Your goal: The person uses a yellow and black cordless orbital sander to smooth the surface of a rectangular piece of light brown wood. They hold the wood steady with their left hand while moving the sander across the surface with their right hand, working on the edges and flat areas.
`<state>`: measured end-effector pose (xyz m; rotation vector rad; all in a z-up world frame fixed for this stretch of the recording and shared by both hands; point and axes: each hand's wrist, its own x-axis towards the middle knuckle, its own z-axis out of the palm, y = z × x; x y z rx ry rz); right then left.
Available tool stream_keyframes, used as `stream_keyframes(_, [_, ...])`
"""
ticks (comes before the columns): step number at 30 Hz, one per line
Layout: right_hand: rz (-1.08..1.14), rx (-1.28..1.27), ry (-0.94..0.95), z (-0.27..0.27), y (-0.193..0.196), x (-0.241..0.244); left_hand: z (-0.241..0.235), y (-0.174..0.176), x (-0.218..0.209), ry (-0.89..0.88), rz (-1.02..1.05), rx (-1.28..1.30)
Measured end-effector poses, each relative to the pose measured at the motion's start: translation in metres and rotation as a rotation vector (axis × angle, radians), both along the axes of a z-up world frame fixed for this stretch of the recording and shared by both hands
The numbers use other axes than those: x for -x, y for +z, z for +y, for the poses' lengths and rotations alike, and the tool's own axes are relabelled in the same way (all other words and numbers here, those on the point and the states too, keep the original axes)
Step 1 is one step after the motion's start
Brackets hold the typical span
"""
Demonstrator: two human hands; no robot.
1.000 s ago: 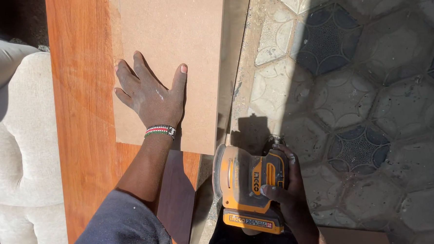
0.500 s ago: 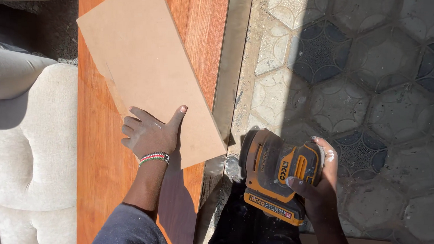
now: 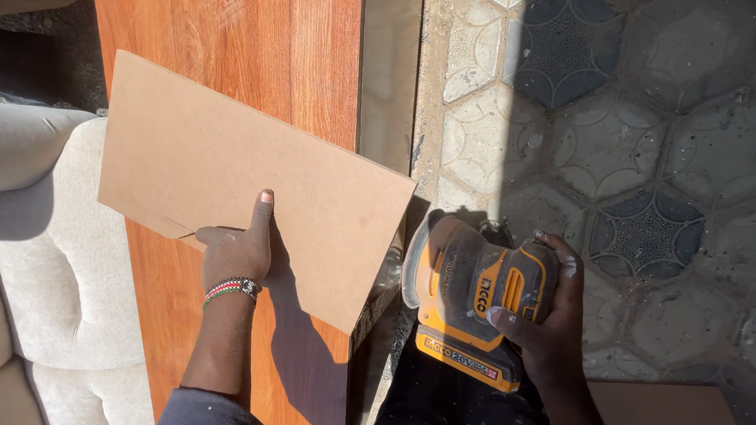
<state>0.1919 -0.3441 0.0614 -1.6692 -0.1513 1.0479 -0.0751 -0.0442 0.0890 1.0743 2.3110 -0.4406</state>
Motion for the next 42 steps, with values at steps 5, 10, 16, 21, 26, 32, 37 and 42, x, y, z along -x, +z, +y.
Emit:
stream_keyframes(5, [0.050, 0.019, -0.061, 0.001, 0.006, 0.000, -0.027, -0.040, -0.006, -0.365, 0.090, -0.119])
stream_keyframes(10, [0.023, 0.015, -0.064, -0.018, -0.007, -0.005, -0.060, -0.040, -0.077, -1.120, -0.247, -0.668])
stream_keyframes(16, [0.010, 0.071, -0.087, -0.031, -0.018, -0.010, 0.000, -0.083, -0.125, -1.582, -0.541, -0.869])
stream_keyframes(21, [-0.005, 0.087, -0.071, -0.022, -0.015, -0.010, 0.047, -0.093, -0.153, -1.238, -0.447, -0.930])
stream_keyframes(26, [0.000, 0.078, -0.021, -0.002, -0.001, -0.010, 0.071, -0.097, -0.116, -1.121, -0.585, -0.963])
stream_keyframes(32, [-0.192, 0.062, 0.199, 0.016, 0.008, 0.006, 0.053, -0.108, -0.065, -1.084, -0.347, -0.861])
stream_keyframes(37, [-0.527, -0.039, 0.482, 0.052, 0.005, -0.004, 0.053, -0.112, -0.058, -1.059, -0.394, -0.854])
stream_keyframes(42, [-0.846, 0.027, 0.626, 0.143, 0.029, -0.059, 0.055, -0.108, -0.046, -1.205, -0.491, -0.823])
